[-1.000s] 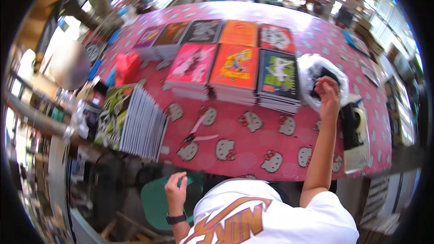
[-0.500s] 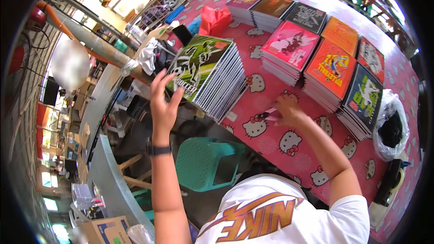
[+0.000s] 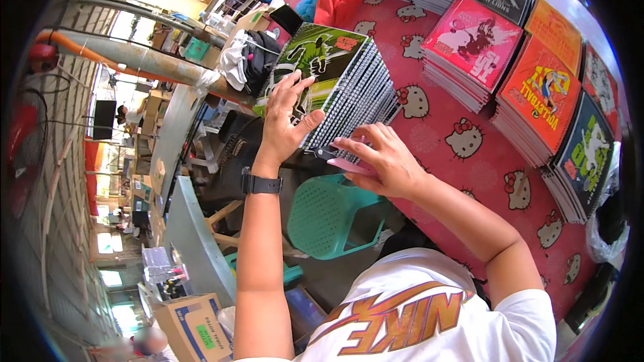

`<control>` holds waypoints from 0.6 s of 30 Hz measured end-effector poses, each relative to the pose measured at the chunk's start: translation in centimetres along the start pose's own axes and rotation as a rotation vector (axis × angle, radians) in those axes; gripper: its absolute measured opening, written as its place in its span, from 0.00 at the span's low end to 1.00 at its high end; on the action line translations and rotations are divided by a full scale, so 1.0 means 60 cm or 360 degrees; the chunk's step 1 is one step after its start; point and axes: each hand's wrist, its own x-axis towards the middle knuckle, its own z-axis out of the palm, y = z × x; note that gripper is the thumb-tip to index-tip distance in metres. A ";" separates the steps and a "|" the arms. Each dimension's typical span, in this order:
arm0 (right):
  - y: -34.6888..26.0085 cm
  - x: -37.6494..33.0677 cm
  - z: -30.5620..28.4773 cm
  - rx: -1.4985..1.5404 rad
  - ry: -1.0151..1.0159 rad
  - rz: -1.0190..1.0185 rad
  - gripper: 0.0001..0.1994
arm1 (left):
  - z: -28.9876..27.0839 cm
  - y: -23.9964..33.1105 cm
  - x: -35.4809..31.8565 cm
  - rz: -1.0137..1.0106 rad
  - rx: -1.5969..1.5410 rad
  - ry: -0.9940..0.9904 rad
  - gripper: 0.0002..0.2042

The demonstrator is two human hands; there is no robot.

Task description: The person organizes and stacks various sports-themed notebooks on a table, using a small pink tool to adjust the spiral bindings and moving items between stacks.

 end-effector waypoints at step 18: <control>0.013 -0.015 0.022 0.1253 -0.0349 0.0862 0.19 | -0.010 0.000 -0.001 -0.0082 -0.0080 -0.0151 0.38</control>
